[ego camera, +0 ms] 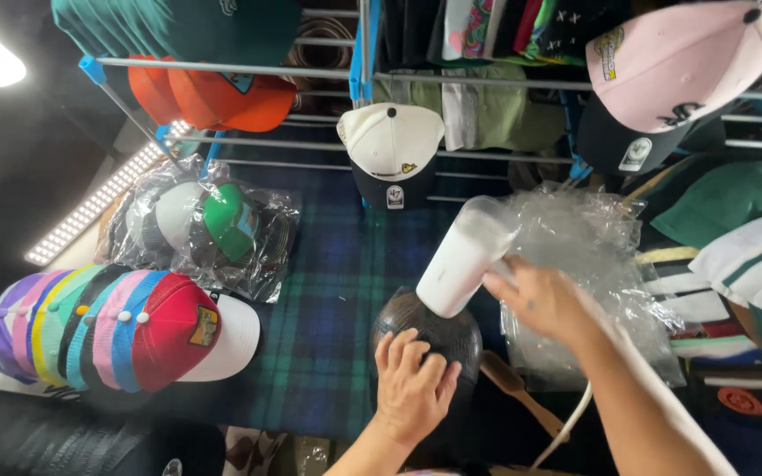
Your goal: Brushing and steaming a mesh hat to clean or reshape it
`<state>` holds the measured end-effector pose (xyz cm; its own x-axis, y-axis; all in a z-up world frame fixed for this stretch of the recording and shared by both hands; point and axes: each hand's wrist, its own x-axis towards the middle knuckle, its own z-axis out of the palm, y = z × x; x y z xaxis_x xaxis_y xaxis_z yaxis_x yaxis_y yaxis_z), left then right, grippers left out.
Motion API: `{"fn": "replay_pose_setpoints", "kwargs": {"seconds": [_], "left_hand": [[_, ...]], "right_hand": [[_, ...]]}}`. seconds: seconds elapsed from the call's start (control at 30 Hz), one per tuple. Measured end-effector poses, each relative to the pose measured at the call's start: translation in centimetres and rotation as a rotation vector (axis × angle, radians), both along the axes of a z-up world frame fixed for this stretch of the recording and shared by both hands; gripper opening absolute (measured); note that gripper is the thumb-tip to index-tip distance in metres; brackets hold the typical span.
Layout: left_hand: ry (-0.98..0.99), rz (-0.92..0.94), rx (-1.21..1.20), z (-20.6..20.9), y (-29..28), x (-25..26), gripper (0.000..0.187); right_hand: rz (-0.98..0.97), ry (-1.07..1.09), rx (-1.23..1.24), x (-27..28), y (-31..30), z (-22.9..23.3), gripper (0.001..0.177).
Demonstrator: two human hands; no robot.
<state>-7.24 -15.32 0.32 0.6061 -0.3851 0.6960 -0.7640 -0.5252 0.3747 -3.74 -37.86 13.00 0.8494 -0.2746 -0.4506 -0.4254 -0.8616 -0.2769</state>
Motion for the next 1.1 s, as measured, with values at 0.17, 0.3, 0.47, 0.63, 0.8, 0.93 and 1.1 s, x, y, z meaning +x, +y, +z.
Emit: {"fn": "replay_pose_setpoints", "kwargs": {"seconds": [0.17, 0.3, 0.47, 0.63, 0.8, 0.93, 1.1], "left_hand": [[0.052, 0.055, 0.039, 0.6, -0.3, 0.6, 0.024], [0.104, 0.055, 0.122, 0.3, 0.1, 0.0, 0.025], [0.125, 0.059, 0.104, 0.2, -0.1, 0.0, 0.026], [0.094, 0.062, 0.109, 0.4, 0.0, 0.2, 0.025], [0.062, 0.069, 0.101, 0.2, 0.1, 0.1, 0.027], [0.069, 0.077, 0.092, 0.3, 0.1, 0.0, 0.027], [0.051, 0.063, 0.113, 0.2, 0.2, 0.2, 0.024]], "right_hand": [[-0.388, 0.199, 0.332, -0.4, -5.0, -1.9, 0.063], [-0.54, 0.162, 0.533, -5.9, -5.2, -4.8, 0.055], [-0.632, 0.115, 0.391, -8.9, -0.3, 1.2, 0.053], [-0.218, -0.097, 0.096, -8.4, 0.9, -0.3, 0.048], [-0.265, 0.15, 0.187, -0.9, -0.2, 1.8, 0.07], [-0.534, 0.205, 0.496, -1.2, -4.9, -2.7, 0.054], [-0.681, 0.266, 0.651, -6.4, -5.9, -6.3, 0.059]]}}
